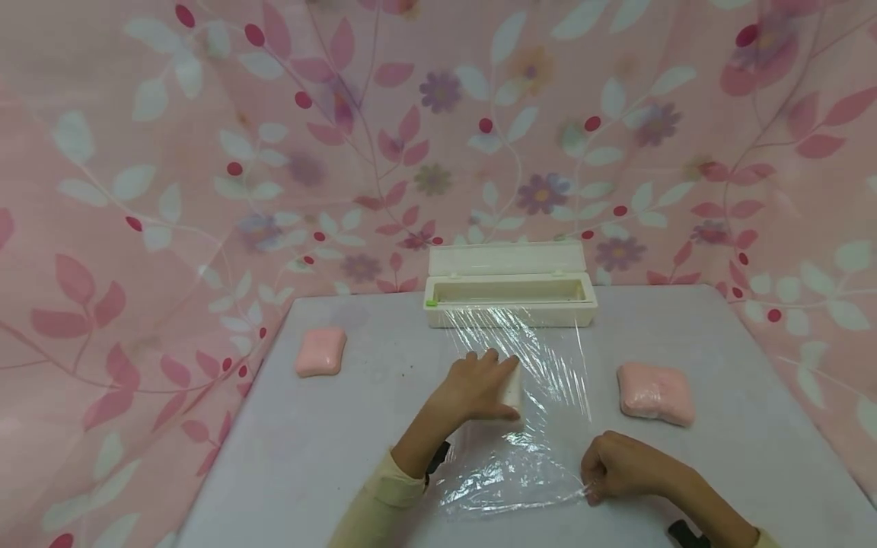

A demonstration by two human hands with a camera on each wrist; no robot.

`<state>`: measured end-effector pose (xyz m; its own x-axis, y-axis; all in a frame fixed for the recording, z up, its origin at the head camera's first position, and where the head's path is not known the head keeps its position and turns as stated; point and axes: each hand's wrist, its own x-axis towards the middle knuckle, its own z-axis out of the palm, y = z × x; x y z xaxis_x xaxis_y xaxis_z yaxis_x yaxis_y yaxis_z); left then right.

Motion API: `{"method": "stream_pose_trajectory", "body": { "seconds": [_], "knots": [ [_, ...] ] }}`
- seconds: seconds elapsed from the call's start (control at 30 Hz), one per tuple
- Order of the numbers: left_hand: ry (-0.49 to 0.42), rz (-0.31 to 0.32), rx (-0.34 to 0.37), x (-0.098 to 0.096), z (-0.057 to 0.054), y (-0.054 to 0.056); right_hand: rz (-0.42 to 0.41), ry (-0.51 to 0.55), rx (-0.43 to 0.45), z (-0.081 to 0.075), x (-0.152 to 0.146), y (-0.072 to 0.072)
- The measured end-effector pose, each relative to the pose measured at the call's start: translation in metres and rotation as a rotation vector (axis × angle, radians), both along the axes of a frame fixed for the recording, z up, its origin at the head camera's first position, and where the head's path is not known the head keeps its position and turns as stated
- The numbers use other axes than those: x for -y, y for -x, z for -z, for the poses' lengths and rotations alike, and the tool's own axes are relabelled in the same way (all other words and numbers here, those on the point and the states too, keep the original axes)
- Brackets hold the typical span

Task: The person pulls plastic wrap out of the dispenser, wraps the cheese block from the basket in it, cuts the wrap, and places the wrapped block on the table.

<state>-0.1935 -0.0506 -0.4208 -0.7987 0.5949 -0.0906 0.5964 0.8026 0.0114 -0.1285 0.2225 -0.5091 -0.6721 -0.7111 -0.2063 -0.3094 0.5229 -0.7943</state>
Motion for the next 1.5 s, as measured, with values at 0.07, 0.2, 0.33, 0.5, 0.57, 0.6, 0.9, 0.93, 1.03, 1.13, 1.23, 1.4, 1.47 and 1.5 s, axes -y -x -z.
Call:
{"method": "stream_pose_trajectory", "body": {
  "seconds": [0.07,0.2,0.33,0.5,0.57,0.6,0.9,0.93,1.03,1.13,1.23,1.4,1.47,1.5],
  "knots": [
    [0.026,0.001,-0.010,-0.007,0.002,0.001,-0.003,0.007,-0.008,0.001,0.000,0.000],
    [0.069,0.007,0.007,-0.020,0.006,0.001,-0.002,0.009,-0.003,0.002,0.000,0.001],
    [0.097,0.007,0.011,-0.029,0.009,-0.001,-0.003,0.006,0.005,0.002,0.000,0.002],
    [0.149,0.001,0.020,-0.034,0.016,0.000,-0.005,0.004,0.002,0.002,0.000,0.002],
    [0.171,0.000,0.041,-0.035,0.021,0.001,0.001,-0.001,0.004,0.002,0.001,0.001],
    [0.177,-0.002,0.051,-0.036,0.024,0.002,0.004,-0.005,0.004,0.002,0.001,0.001],
    [0.273,-0.041,0.015,-0.042,0.055,0.006,0.017,-0.014,0.004,0.002,0.002,0.001],
    [0.268,-0.045,0.014,-0.042,0.056,0.005,0.018,-0.013,0.007,0.002,0.002,0.001],
    [0.191,-0.064,0.016,-0.036,0.058,0.003,0.018,-0.016,0.010,0.002,0.001,0.001],
    [0.063,-0.080,0.018,-0.020,0.052,-0.004,0.020,-0.025,0.004,0.002,0.002,0.001],
    [-0.048,-0.067,0.044,0.005,0.040,-0.015,0.025,-0.028,-0.004,0.003,0.003,0.000],
    [-0.139,0.048,0.195,0.048,0.033,-0.039,0.033,-0.029,-0.003,0.003,0.002,0.000],
    [-0.156,0.104,0.255,0.062,0.038,-0.049,0.034,-0.033,-0.001,0.002,0.002,0.000],
    [-0.155,0.128,0.274,0.068,0.040,-0.054,0.034,-0.033,-0.004,0.003,0.002,0.000]
  ]
}}
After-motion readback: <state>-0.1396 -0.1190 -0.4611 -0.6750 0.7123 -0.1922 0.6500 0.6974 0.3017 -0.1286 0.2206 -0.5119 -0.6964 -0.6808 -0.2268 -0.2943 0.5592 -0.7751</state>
